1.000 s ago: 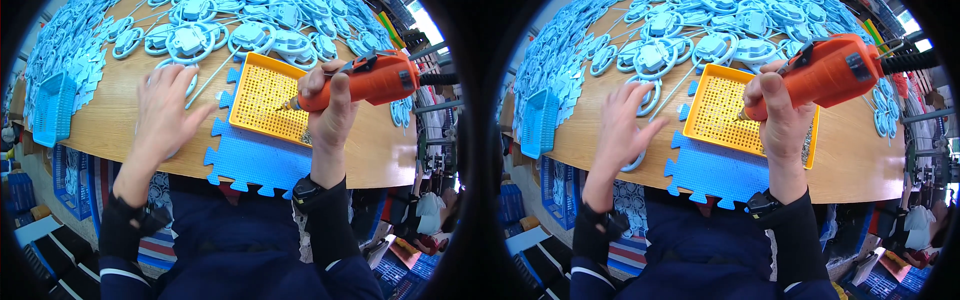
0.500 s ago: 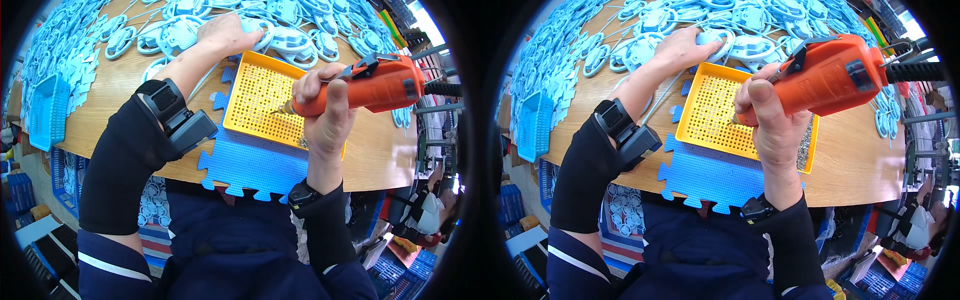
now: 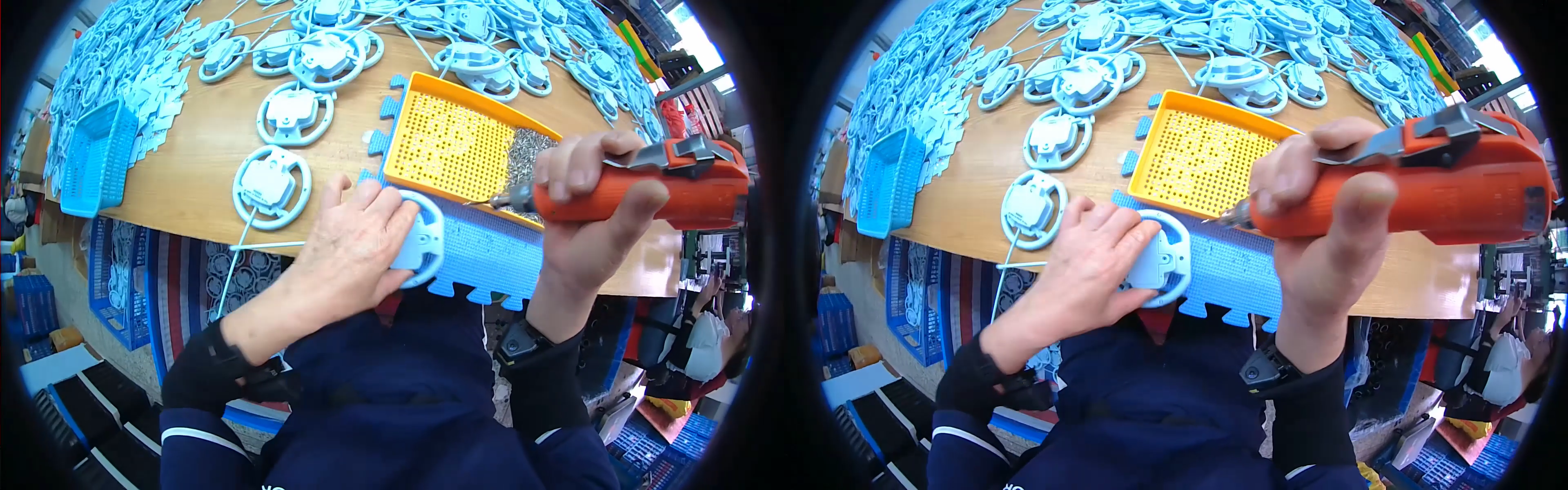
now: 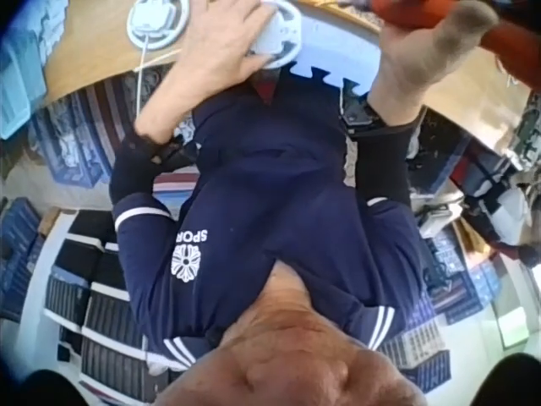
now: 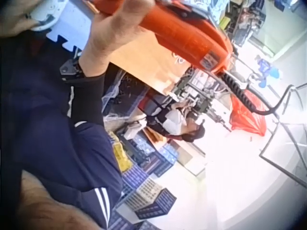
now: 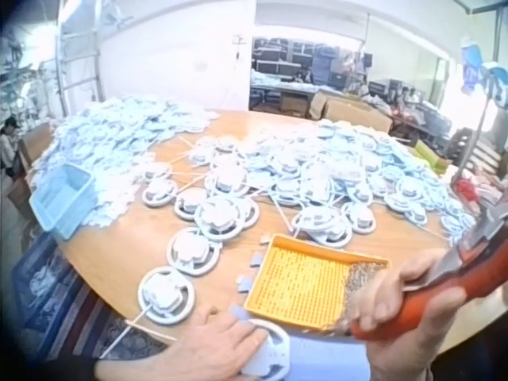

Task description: Assembling blue plastic toy components using an electric screwdriver.

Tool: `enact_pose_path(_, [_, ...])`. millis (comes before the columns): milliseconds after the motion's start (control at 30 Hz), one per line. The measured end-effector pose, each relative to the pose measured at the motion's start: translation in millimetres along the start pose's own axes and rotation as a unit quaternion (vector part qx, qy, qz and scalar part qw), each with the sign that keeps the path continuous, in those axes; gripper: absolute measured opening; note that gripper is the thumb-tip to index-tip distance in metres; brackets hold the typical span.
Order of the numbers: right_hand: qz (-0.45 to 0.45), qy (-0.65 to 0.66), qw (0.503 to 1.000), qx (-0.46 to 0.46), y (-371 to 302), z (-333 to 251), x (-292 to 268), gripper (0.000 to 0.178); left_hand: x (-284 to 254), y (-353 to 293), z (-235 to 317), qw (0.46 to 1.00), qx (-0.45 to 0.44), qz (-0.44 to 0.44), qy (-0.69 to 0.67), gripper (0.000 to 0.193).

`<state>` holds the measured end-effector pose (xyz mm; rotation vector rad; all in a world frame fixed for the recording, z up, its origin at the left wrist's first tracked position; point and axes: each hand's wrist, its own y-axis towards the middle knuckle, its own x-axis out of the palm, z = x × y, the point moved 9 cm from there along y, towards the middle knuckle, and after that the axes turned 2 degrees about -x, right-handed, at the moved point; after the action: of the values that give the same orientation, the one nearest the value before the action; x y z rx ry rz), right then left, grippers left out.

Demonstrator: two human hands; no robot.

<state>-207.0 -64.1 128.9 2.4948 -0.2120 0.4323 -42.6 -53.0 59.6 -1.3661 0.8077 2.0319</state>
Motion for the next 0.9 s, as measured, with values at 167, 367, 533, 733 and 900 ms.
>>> enact_pose_path(167, [-0.089, 0.016, 0.994, 0.063, -30, 20, 42, 0.052, 11, -12, -14, 0.993, -0.056, 0.073, -0.072, 0.063])
enact_pose_path(367, [-0.108, -0.017, 0.992, 0.058, -35, 29, 41, 0.048, 12, -10, -12, 0.995, -0.052, 0.064, -0.062, 0.059])
enact_pose_path(533, [-0.101, -0.018, 0.993, 0.060, -35, 31, 43, 0.048, 15, -9, -14, 0.995, -0.053, 0.049, -0.067, 0.060])
enact_pose_path(733, [-0.110, -0.031, 0.989, 0.092, -36, 39, 51, 0.046, 16, -6, -15, 0.995, -0.052, 0.039, -0.071, 0.060])
enact_pose_path(900, [-0.094, -0.047, 0.993, 0.051, -38, 42, 53, 0.043, 18, -4, -15, 0.996, -0.049, 0.026, -0.075, 0.061])
